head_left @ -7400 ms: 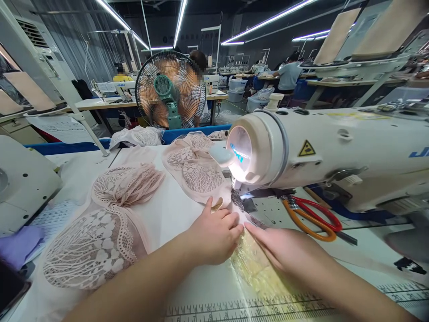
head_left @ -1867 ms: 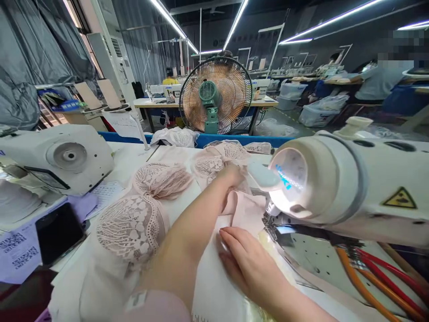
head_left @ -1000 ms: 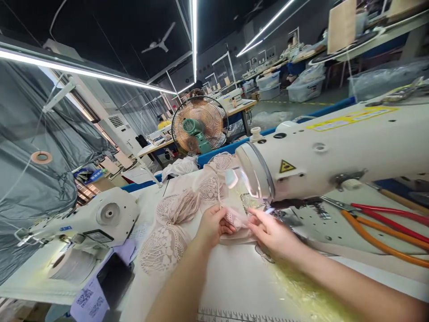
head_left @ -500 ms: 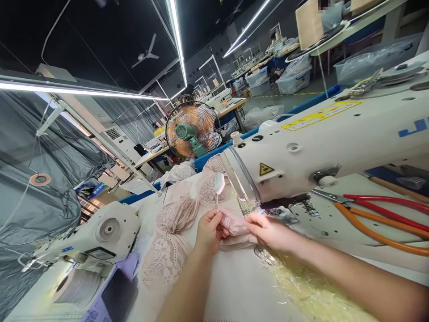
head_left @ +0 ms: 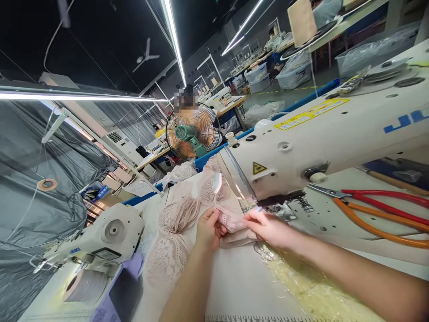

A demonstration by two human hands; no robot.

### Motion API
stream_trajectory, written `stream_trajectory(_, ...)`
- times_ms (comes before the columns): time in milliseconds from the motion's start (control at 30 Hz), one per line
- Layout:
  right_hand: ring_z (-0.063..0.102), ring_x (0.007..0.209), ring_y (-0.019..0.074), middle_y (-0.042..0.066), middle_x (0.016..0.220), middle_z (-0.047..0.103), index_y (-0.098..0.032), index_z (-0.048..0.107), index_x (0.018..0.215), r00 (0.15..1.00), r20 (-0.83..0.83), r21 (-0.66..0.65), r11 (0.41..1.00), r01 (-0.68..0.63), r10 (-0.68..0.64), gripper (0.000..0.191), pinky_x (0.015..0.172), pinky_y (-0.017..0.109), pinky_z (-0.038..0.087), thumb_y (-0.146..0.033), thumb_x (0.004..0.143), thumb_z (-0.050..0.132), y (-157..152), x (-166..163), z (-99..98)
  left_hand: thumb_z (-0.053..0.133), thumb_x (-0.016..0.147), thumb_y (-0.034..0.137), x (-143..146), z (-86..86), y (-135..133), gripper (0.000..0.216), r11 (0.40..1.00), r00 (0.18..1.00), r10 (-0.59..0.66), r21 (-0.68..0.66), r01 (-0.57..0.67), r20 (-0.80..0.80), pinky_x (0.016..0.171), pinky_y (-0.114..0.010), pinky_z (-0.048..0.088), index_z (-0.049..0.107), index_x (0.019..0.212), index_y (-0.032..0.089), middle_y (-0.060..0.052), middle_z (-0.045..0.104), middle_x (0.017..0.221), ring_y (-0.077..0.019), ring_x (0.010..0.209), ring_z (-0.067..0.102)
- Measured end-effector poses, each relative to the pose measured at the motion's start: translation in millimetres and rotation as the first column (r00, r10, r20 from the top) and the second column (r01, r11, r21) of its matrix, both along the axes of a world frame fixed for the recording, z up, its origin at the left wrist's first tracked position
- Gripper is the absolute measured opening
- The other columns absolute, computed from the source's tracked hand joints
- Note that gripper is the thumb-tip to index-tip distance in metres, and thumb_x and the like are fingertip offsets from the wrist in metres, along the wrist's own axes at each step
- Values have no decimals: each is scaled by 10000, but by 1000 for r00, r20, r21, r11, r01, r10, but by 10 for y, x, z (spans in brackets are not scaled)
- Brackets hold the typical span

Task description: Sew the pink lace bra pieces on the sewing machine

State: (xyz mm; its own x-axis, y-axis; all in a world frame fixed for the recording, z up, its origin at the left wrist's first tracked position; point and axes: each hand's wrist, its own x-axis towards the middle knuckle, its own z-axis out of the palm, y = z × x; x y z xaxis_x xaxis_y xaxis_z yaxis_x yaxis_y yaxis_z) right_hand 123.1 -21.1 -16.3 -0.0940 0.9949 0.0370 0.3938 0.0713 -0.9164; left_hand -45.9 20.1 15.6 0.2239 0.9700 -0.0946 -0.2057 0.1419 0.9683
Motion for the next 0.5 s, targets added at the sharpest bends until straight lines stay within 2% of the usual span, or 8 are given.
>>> stream_trajectory(67, 573, 675, 181, 30, 703, 624, -185, 615, 821, 1000, 17, 12, 1000, -1, 1, 196, 606, 278, 404, -288, 797, 450, -23, -9, 12, 804, 575, 336, -32, 16, 14, 318, 1000, 1000, 2, -1, -2, 31, 298, -124, 270, 621, 742, 136, 73, 488, 414, -38, 290, 404)
stream_trajectory(133, 555, 642, 181, 13, 655, 595, -197, 590, 810, 999, 46, 35, 999, -3, 2, 163, 574, 274, 379, -284, 789, 453, -47, -24, 10, 796, 564, 246, -65, 48, 20, 249, 1000, 998, 2, -13, -1, 63, 310, -121, 272, 601, 679, 140, 69, 501, 442, -27, 303, 388)
stream_trajectory(233, 511, 592, 171, -7, 613, 540, -216, 533, 786, 996, 89, 93, 996, -7, -1, 114, 545, 268, 339, -251, 792, 425, -94, -52, -27, 761, 524, 119, -92, 113, 11, 271, 999, 993, 2, -37, 2, 116, 357, -128, 332, 490, 517, 119, 16, 611, 650, -9, 376, 429)
stream_trajectory(300, 490, 606, 165, -1, 654, 526, -219, 519, 797, 991, 130, 195, 981, -5, -21, 110, 556, 267, 328, -226, 796, 409, -137, -76, -74, 716, 536, 87, -93, 153, 1, 297, 999, 987, 13, -34, -7, 163, 440, -158, 416, 428, 468, 116, 0, 610, 715, -29, 459, 486)
stream_trajectory(367, 468, 601, 153, 15, 730, 523, -223, 545, 849, 970, 234, 403, 915, -30, -71, 170, 536, 264, 299, -196, 808, 382, -183, -103, -132, 670, 573, 98, -91, 182, -2, 303, 999, 977, 35, -20, -32, 210, 560, -212, 483, 395, 448, 128, -6, 572, 676, -77, 564, 545)
stream_trajectory(433, 420, 537, 135, 21, 772, 510, -232, 573, 883, 911, 378, 609, 786, -108, -167, 252, 492, 271, 237, -146, 813, 346, -221, -130, -186, 639, 594, 111, -95, 197, 5, 307, 998, 966, 69, -10, -69, 249, 660, -256, 503, 377, 434, 138, -13, 550, 657, -117, 659, 579)
stream_trajectory(500, 357, 475, 122, 14, 761, 495, -237, 586, 846, 857, 444, 708, 689, -156, -262, 299, 479, 290, 183, -84, 789, 335, -241, -151, -224, 622, 583, 105, -104, 200, 20, 300, 994, 956, 104, -6, -106, 274, 703, -269, 499, 372, 420, 138, -16, 554, 665, -129, 693, 587)
